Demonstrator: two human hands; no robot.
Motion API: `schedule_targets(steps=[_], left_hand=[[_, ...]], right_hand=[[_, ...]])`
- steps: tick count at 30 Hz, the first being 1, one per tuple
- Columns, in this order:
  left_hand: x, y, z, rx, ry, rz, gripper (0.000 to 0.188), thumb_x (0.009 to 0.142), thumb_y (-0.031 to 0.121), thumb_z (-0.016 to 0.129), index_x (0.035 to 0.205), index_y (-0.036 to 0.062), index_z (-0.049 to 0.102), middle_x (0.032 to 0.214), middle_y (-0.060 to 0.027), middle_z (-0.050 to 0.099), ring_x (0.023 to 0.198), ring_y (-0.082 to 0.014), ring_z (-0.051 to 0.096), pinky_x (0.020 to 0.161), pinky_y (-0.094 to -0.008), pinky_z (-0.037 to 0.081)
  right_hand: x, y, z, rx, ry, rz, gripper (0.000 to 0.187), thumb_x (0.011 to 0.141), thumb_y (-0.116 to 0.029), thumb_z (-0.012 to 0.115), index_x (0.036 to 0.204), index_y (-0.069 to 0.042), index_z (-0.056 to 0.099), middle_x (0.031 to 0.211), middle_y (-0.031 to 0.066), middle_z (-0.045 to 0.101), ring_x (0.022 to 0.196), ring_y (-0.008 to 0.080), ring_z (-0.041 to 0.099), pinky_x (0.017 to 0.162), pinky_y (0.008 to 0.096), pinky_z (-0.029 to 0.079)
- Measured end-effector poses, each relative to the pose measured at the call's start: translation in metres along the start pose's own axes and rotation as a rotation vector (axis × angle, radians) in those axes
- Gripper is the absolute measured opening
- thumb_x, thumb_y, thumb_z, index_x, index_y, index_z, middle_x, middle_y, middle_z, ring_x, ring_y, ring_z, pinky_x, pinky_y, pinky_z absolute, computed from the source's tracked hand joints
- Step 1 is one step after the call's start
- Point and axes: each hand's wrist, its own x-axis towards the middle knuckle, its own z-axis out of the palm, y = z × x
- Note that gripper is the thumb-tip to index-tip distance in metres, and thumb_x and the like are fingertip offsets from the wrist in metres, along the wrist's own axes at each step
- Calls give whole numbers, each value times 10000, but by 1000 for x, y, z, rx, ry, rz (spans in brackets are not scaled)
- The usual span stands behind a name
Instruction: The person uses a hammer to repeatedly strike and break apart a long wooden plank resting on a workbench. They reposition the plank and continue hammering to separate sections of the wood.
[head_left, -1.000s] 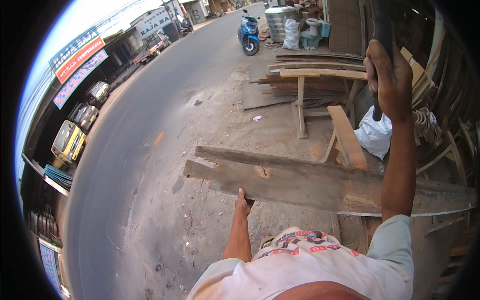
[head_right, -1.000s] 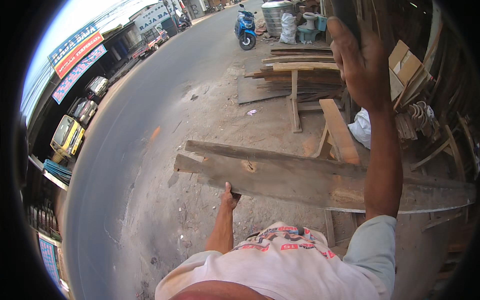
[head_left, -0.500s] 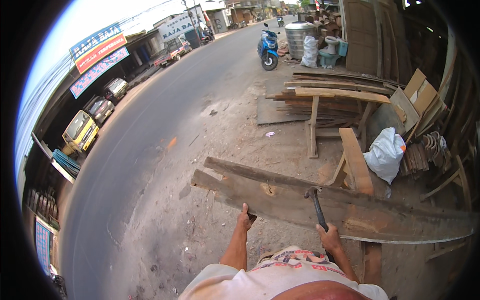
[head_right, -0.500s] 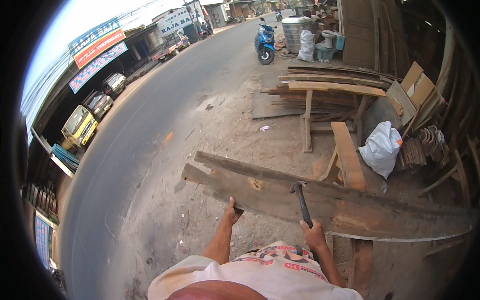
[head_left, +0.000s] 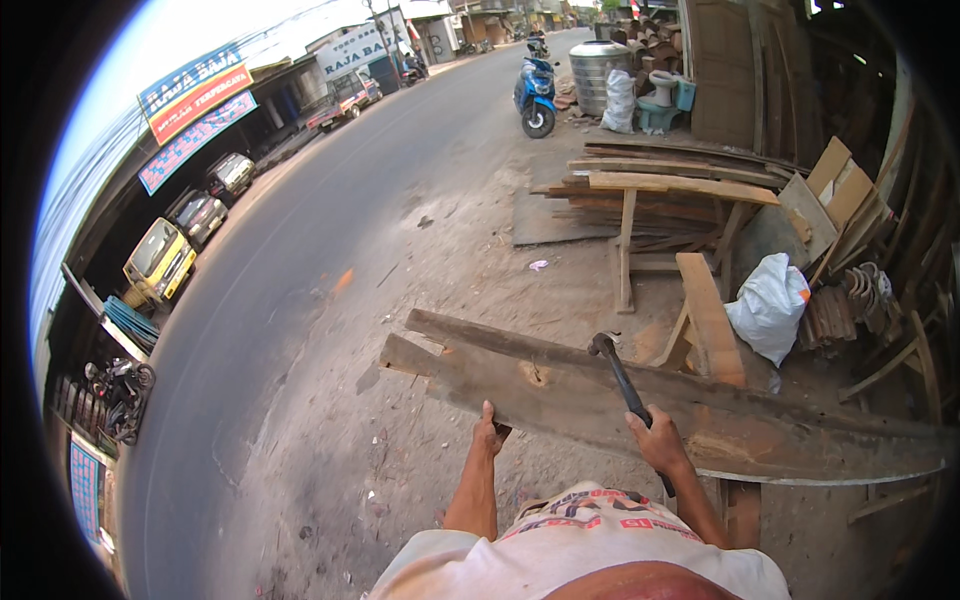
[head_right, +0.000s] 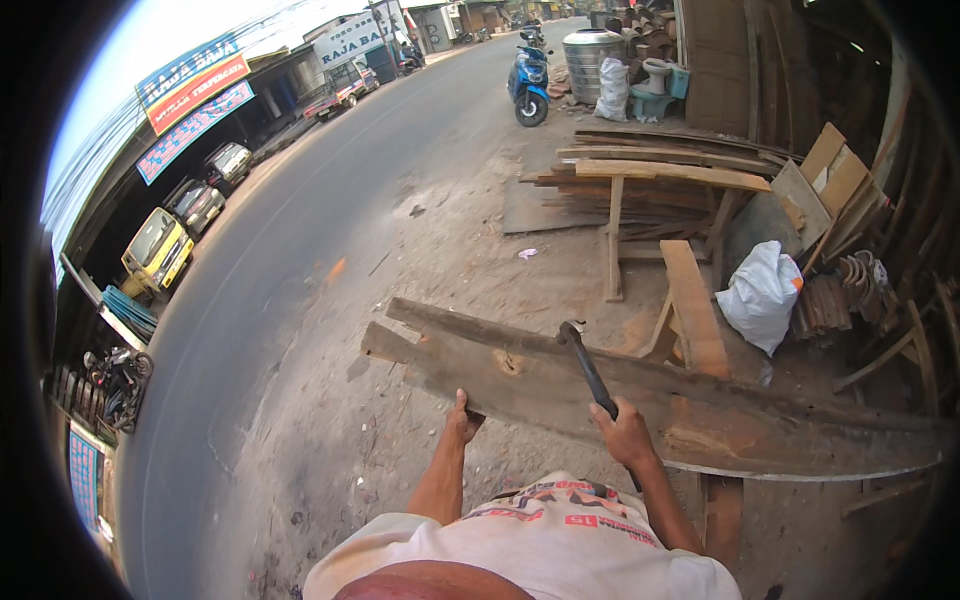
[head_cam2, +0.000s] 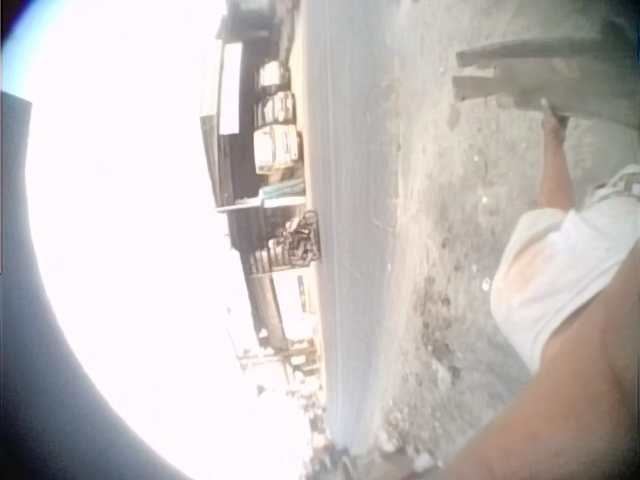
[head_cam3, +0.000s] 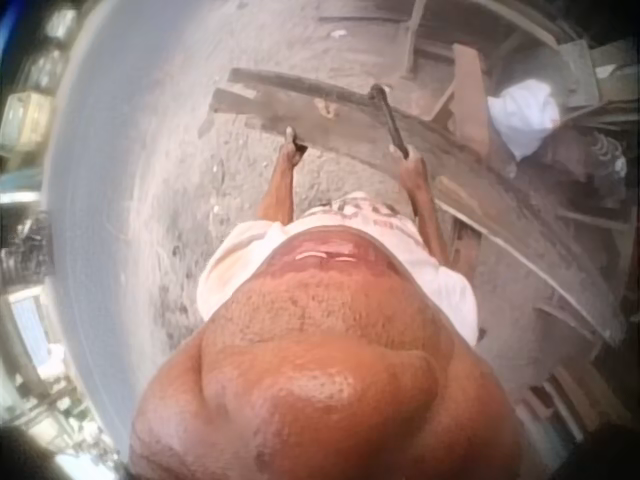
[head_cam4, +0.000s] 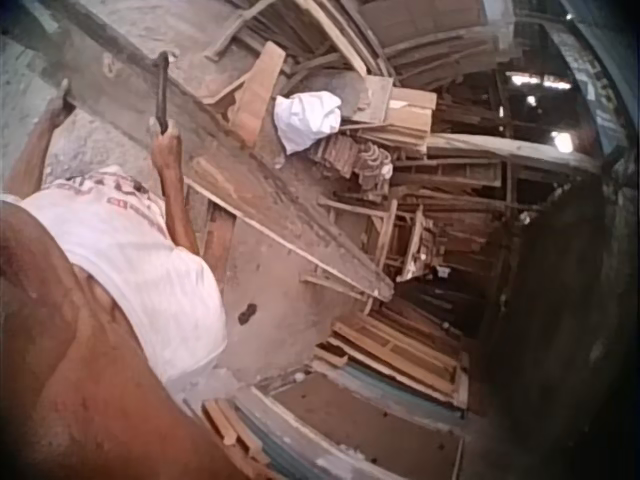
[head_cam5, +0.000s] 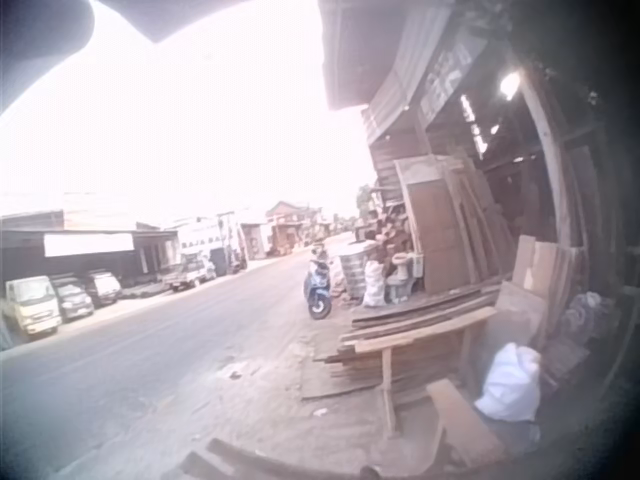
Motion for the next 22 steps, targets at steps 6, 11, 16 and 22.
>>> schedule_targets(steps=[6,11,16,22], left_hand=[[-8,1,7,59,63,0,623,969,510,669,1350,34,544,1251,-149,666,1112,-328,665,974,-509,557],[-45,23,17,652,60,-146,601,967,549,653,1262,27,610,1151,-152,699,1008,-288,698,867,-447,594],[-125,82,40,1275,-235,-164,712,910,615,695,1229,-20,662,1059,-148,725,918,-237,699,809,-350,583],[-207,187,115,998,-133,477,507,906,451,784,1201,43,717,1006,-60,734,825,-133,638,752,-291,535]], right_hand=[[6,-11,6,55,0,-73,446,979,-421,662,854,2,599,648,73,574,602,184,543,582,393,450],[10,12,12,-1,-33,-41,445,966,-418,673,845,5,610,642,73,577,602,186,557,583,388,453],[9,18,12,-42,-92,19,469,950,-446,680,861,10,619,668,114,598,618,224,578,603,405,469],[14,44,21,-139,-184,94,542,921,-538,678,910,1,624,762,196,637,729,312,649,693,446,496]])
